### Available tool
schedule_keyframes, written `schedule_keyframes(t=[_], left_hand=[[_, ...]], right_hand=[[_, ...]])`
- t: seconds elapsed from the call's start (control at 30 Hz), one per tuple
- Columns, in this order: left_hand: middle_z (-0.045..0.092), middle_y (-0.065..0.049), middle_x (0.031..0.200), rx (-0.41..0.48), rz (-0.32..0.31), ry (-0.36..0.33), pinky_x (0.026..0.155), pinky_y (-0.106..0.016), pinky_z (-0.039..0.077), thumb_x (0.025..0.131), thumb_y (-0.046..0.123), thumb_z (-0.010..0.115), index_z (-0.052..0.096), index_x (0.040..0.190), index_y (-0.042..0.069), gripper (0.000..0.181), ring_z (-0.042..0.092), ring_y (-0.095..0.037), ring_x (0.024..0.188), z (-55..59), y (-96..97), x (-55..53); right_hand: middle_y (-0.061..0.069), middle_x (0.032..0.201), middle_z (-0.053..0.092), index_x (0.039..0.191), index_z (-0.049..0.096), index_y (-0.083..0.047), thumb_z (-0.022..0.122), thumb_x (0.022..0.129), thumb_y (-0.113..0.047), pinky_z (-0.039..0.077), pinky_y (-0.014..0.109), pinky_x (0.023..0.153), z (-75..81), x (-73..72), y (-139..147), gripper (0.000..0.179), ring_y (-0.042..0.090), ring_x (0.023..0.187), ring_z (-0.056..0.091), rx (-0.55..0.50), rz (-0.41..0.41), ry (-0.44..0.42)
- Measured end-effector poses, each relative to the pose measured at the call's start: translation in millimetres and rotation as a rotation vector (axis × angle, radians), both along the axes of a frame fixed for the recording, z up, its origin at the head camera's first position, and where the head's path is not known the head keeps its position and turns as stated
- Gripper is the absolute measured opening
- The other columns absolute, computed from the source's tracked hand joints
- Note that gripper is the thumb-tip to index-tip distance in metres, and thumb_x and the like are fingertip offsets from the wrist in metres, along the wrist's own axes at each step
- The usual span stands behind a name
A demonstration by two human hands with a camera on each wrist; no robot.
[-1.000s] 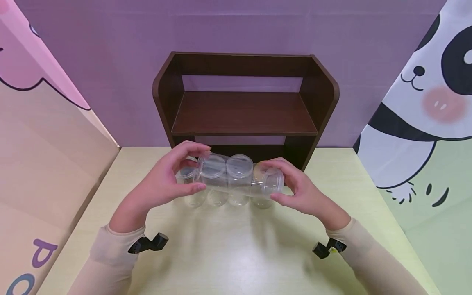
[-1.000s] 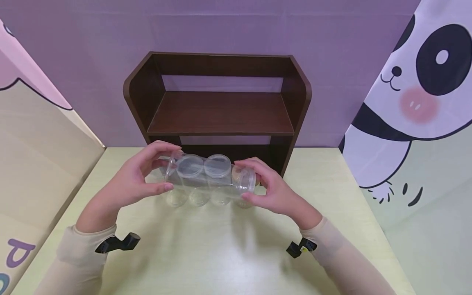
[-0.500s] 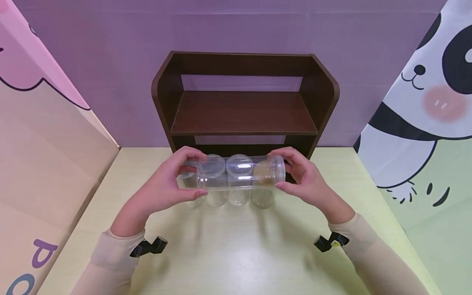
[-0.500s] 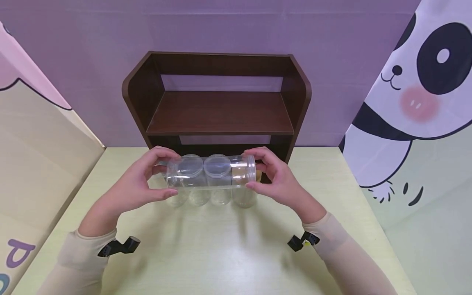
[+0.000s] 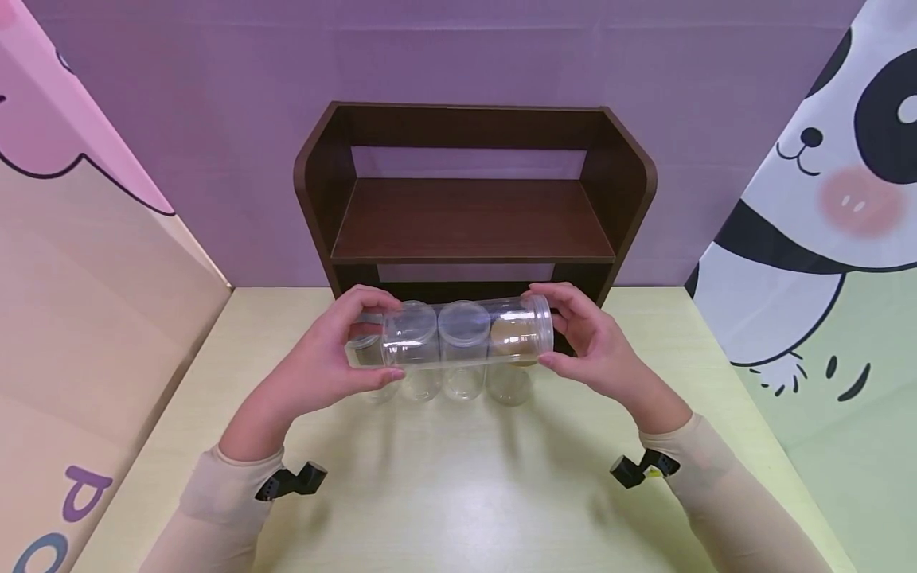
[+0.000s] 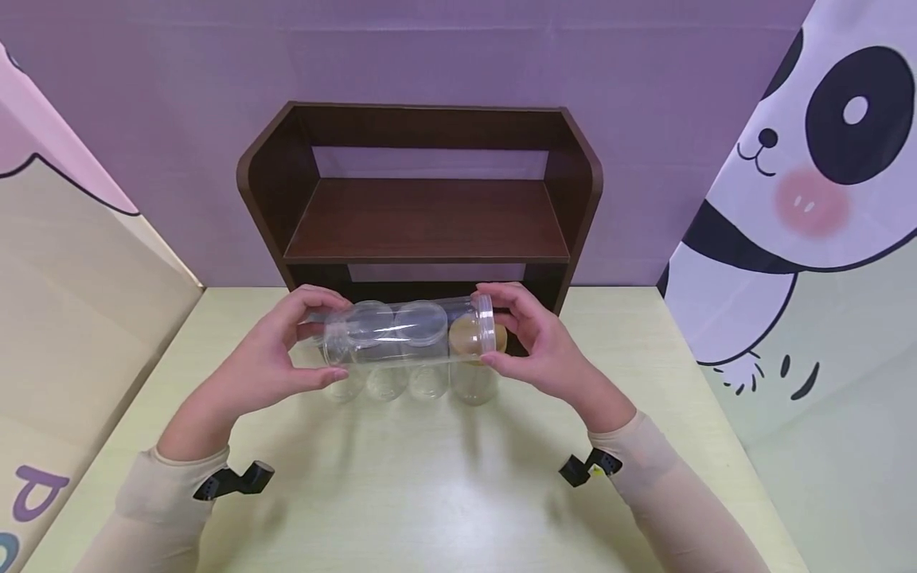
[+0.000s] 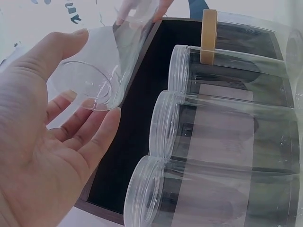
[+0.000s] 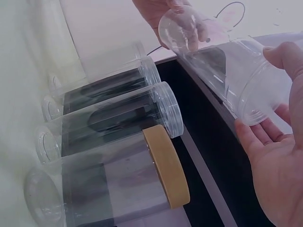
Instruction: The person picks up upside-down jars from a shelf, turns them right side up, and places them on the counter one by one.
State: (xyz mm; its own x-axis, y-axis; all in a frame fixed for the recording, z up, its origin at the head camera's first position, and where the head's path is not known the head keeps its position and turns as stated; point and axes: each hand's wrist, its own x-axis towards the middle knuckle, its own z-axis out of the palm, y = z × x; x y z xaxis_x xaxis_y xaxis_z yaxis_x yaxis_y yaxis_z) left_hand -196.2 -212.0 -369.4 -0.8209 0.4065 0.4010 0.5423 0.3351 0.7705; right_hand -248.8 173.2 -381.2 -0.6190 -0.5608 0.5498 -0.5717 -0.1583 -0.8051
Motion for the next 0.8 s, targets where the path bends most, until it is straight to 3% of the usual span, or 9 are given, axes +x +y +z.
schedule_keyframes(t=[0.17,0.5,0.8], left_hand=[[0.057,0.002,0.143,-0.023,0.007,-0.001,0.114,-0.025,0.051,0.082,0.001,0.097,0.057,0.144,0.011,0.075,0.058,-0.017,0.130,-2.9,0.1,1.2],[0.060,-0.004,0.145,-0.046,0.000,0.020,0.115,-0.026,0.051,0.085,0.000,0.094,0.059,0.147,0.008,0.072,0.059,-0.022,0.131,-11.4,4.9,5.5],[0.064,0.001,0.151,-0.112,0.046,-0.041,0.115,-0.036,0.054,0.087,0.014,0.097,0.060,0.153,0.014,0.076,0.066,-0.022,0.132,-24.1,11.9,11.0]], right_hand=[[0.014,0.154,0.055,0.157,0.044,0.014,0.072,0.084,0.026,0.048,0.035,0.121,2.2,-1.3,1,0.079,0.029,0.144,0.055,-0.011,0.005,0.029],[0.012,0.152,0.056,0.155,0.043,0.019,0.071,0.088,0.026,0.052,0.035,0.117,11.3,-2.5,3,0.073,0.030,0.142,0.057,-0.079,0.034,0.030],[0.012,0.149,0.060,0.153,0.049,0.019,0.067,0.087,0.029,0.055,0.033,0.112,24.4,3.1,0,0.069,0.028,0.135,0.060,-0.075,-0.041,0.015]])
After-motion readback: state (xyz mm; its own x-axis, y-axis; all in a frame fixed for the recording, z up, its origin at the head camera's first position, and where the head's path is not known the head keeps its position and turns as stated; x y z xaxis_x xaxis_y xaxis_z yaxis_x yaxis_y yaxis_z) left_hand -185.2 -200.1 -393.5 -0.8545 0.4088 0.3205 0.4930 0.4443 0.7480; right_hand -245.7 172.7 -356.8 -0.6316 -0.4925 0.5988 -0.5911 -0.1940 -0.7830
